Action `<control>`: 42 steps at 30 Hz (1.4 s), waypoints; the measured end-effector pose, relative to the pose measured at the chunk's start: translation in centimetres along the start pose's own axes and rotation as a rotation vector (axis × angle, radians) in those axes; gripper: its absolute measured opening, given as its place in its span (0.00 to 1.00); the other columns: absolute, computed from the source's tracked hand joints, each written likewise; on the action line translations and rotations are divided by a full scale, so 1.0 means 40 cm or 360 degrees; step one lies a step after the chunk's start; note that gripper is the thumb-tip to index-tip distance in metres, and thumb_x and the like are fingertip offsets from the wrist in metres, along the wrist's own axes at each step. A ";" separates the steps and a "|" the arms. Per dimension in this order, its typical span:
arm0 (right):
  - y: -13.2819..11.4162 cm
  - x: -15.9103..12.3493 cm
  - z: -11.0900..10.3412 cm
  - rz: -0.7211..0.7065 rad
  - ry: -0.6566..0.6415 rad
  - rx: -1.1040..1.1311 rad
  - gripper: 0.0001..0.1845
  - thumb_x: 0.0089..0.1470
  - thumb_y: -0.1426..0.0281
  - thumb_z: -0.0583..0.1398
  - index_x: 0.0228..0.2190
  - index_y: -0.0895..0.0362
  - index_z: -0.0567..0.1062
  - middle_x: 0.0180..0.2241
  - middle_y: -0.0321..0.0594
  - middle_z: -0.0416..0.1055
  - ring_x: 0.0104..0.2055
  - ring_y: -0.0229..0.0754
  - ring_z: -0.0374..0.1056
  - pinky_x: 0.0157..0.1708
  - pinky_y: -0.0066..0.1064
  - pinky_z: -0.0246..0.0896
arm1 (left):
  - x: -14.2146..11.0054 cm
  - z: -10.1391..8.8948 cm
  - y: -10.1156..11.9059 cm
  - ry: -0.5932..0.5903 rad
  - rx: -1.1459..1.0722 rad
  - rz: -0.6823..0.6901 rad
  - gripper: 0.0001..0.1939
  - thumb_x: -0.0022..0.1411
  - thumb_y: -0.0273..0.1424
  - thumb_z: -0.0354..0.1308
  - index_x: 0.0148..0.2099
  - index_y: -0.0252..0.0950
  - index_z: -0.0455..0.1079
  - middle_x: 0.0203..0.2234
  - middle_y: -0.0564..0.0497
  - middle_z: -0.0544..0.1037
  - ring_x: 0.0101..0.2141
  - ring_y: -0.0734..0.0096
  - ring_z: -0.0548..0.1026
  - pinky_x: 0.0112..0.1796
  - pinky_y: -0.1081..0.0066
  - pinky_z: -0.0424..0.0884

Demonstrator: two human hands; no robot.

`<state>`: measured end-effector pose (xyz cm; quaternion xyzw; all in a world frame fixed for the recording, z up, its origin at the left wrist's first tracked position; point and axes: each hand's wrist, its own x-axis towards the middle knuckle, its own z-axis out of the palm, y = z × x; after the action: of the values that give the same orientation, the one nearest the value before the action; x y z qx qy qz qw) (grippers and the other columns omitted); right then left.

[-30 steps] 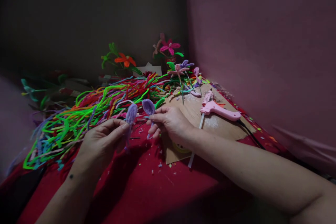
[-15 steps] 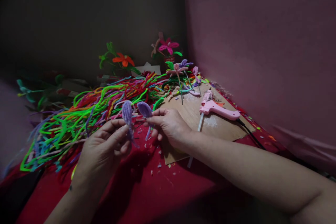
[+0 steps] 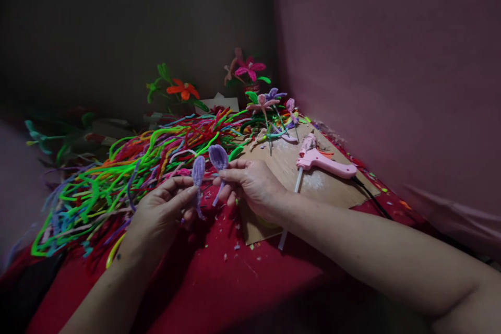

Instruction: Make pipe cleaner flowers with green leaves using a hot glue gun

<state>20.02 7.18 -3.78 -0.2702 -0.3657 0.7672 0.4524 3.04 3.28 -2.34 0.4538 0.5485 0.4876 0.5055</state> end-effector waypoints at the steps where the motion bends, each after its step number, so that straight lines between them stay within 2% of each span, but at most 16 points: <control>1: 0.001 0.000 -0.001 -0.0003 0.0001 -0.0016 0.02 0.48 0.76 0.60 0.27 0.63 0.70 0.26 0.40 0.74 0.16 0.31 0.67 0.12 0.19 0.61 | 0.000 -0.001 0.002 -0.0014 -0.0018 -0.0020 0.10 0.52 0.31 0.63 0.37 0.35 0.66 0.16 0.60 0.68 0.12 0.83 0.62 0.13 0.80 0.60; 7: 0.000 -0.006 0.006 -0.0064 0.0094 -0.0190 0.03 0.47 0.75 0.61 0.28 0.62 0.71 0.27 0.39 0.74 0.15 0.31 0.66 0.10 0.19 0.58 | -0.008 -0.003 0.016 -0.0051 -0.0312 -0.0031 0.12 0.48 0.27 0.66 0.37 0.35 0.70 0.19 0.60 0.69 0.13 0.85 0.63 0.13 0.82 0.62; 13: -0.001 -0.015 0.015 -0.0012 0.0175 -0.0289 0.04 0.47 0.74 0.62 0.29 0.61 0.71 0.17 0.34 0.69 0.13 0.31 0.63 0.09 0.18 0.54 | -0.049 0.027 0.040 -0.0229 -0.0378 -0.0058 0.08 0.50 0.26 0.65 0.35 0.34 0.72 0.21 0.57 0.71 0.14 0.86 0.64 0.14 0.84 0.61; 16: 0.003 -0.017 0.019 -0.0020 0.0180 -0.0247 0.04 0.46 0.74 0.62 0.29 0.60 0.71 0.17 0.32 0.68 0.14 0.31 0.64 0.11 0.18 0.56 | -0.062 0.043 0.041 -0.0277 -0.0346 -0.0089 0.07 0.51 0.28 0.64 0.35 0.34 0.72 0.21 0.56 0.72 0.13 0.86 0.64 0.13 0.83 0.61; 23: 0.014 -0.021 0.027 -0.0001 0.0106 -0.0227 0.03 0.48 0.74 0.61 0.29 0.61 0.73 0.17 0.33 0.69 0.14 0.30 0.63 0.14 0.19 0.60 | -0.053 0.058 0.019 -0.0206 -0.0178 -0.0064 0.08 0.53 0.30 0.62 0.36 0.32 0.72 0.24 0.52 0.75 0.16 0.84 0.65 0.16 0.82 0.61; 28: 0.016 -0.021 0.029 0.0024 0.0181 -0.0248 0.10 0.45 0.70 0.65 0.31 0.62 0.76 0.18 0.34 0.70 0.16 0.30 0.64 0.14 0.20 0.59 | -0.049 0.059 0.016 -0.0103 0.0038 -0.0040 0.09 0.52 0.30 0.62 0.37 0.33 0.72 0.20 0.54 0.74 0.17 0.82 0.65 0.17 0.81 0.62; 33: 0.020 -0.024 0.029 -0.0020 0.0166 -0.0271 0.14 0.43 0.66 0.66 0.32 0.62 0.77 0.20 0.34 0.70 0.17 0.29 0.63 0.15 0.20 0.60 | -0.050 0.067 0.020 -0.0070 0.0080 -0.0060 0.10 0.51 0.30 0.62 0.37 0.33 0.71 0.20 0.54 0.74 0.18 0.79 0.68 0.19 0.80 0.65; 37: 0.027 -0.024 0.028 -0.0059 0.0121 -0.0337 0.13 0.45 0.66 0.64 0.33 0.61 0.78 0.20 0.33 0.69 0.17 0.29 0.62 0.16 0.20 0.58 | -0.049 0.071 0.025 -0.0023 0.0082 -0.0043 0.10 0.50 0.30 0.62 0.36 0.33 0.69 0.21 0.54 0.74 0.17 0.81 0.66 0.18 0.80 0.64; 42: 0.028 -0.030 0.028 -0.0080 0.0082 -0.0445 0.11 0.47 0.67 0.62 0.33 0.60 0.78 0.20 0.33 0.70 0.16 0.28 0.60 0.16 0.21 0.55 | -0.048 0.070 0.028 0.0047 0.0162 -0.0012 0.09 0.48 0.30 0.63 0.33 0.33 0.68 0.16 0.57 0.71 0.14 0.80 0.65 0.15 0.80 0.61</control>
<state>19.16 5.41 -3.92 -0.3409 -0.4639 0.6901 0.4386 6.01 1.72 -1.07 0.4696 0.5816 0.4638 0.4755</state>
